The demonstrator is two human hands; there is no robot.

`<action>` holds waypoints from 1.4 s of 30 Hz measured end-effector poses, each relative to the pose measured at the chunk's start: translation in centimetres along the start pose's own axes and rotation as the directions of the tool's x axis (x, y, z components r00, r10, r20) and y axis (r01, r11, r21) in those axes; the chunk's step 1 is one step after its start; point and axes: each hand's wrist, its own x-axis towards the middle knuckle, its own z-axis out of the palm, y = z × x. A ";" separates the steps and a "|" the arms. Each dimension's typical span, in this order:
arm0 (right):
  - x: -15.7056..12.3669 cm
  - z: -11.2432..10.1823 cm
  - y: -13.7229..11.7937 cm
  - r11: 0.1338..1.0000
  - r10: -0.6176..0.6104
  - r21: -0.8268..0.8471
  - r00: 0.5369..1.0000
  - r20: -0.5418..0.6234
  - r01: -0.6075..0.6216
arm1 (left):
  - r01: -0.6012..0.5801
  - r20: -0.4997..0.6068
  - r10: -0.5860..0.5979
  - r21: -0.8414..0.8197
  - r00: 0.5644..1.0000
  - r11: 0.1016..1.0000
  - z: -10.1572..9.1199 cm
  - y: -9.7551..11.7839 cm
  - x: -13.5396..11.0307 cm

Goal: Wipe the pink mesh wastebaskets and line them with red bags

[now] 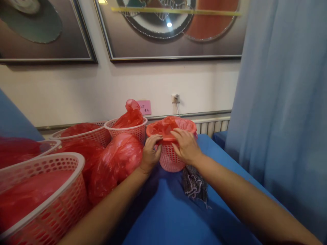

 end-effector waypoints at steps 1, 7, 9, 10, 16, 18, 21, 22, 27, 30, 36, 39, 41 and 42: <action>0.2 0.4 -0.9 0.999 -0.037 0.030 0.998 0.050 0.036 | 0.009 0.007 -0.009 -0.002 1.000 1.000 0.0 0.3 -0.2; 0.3 3.0 -1.8 0.999 0.011 -0.049 0.994 0.110 -0.005 | 0.150 -0.106 -0.147 0.023 0.983 0.988 -2.1 1.1 1.0; 0.1 3.3 -1.6 0.999 0.002 -0.054 0.996 0.087 0.002 | 0.105 -0.107 -0.090 0.141 0.990 0.984 -3.0 0.4 2.7; 0.0 3.4 -1.5 0.999 0.002 -0.051 0.997 0.077 0.002 | 0.074 -0.019 -0.072 0.210 0.997 0.975 -3.3 -0.1 3.6; 0.8 3.9 0.6 0.999 0.028 0.040 0.992 0.123 -0.033 | 0.008 0.520 -0.196 0.341 0.831 0.940 -2.6 -3.4 6.3; 1.2 3.6 2.4 0.997 0.046 0.058 0.989 0.142 -0.055 | 0.003 0.498 -0.178 0.331 0.849 0.944 -2.4 -4.1 6.0; 1.5 2.4 5.8 0.992 0.115 0.033 0.986 0.122 -0.120 | -0.030 0.445 -0.112 0.299 0.888 0.954 -2.6 -5.1 5.5; 1.4 1.9 6.7 0.989 0.147 0.018 0.983 0.111 -0.150 | -0.037 0.428 -0.096 0.292 0.899 0.956 -2.6 -5.3 5.3; 0.8 0.3 5.8 0.978 0.205 -0.027 0.979 0.017 -0.205 | -0.032 0.383 -0.091 0.304 0.919 0.952 -0.6 -3.7 3.4; 1.0 1.0 2.1 0.996 0.050 0.069 0.997 0.059 -0.054 | -0.036 0.347 -0.073 0.298 0.935 0.954 1.0 -0.7 2.4; 1.6 3.2 -0.4 0.996 0.035 0.067 0.978 0.206 -0.050 | -0.096 0.392 -0.043 0.329 0.919 0.939 -1.1 0.1 5.3; 1.7 3.6 0.9 0.994 -0.014 0.106 0.979 0.204 -0.008 | -0.045 0.611 -0.274 0.454 0.742 0.890 -2.8 -2.3 7.1; 1.8 3.6 1.8 0.993 -0.018 0.117 0.980 0.200 -0.006 | -0.013 0.638 -0.362 0.503 0.680 0.864 -2.9 -3.2 7.4; 1.9 3.5 2.1 0.993 -0.011 0.115 0.980 0.197 -0.012 | -0.003 0.623 -0.371 0.515 0.689 0.857 -2.7 -3.3 7.3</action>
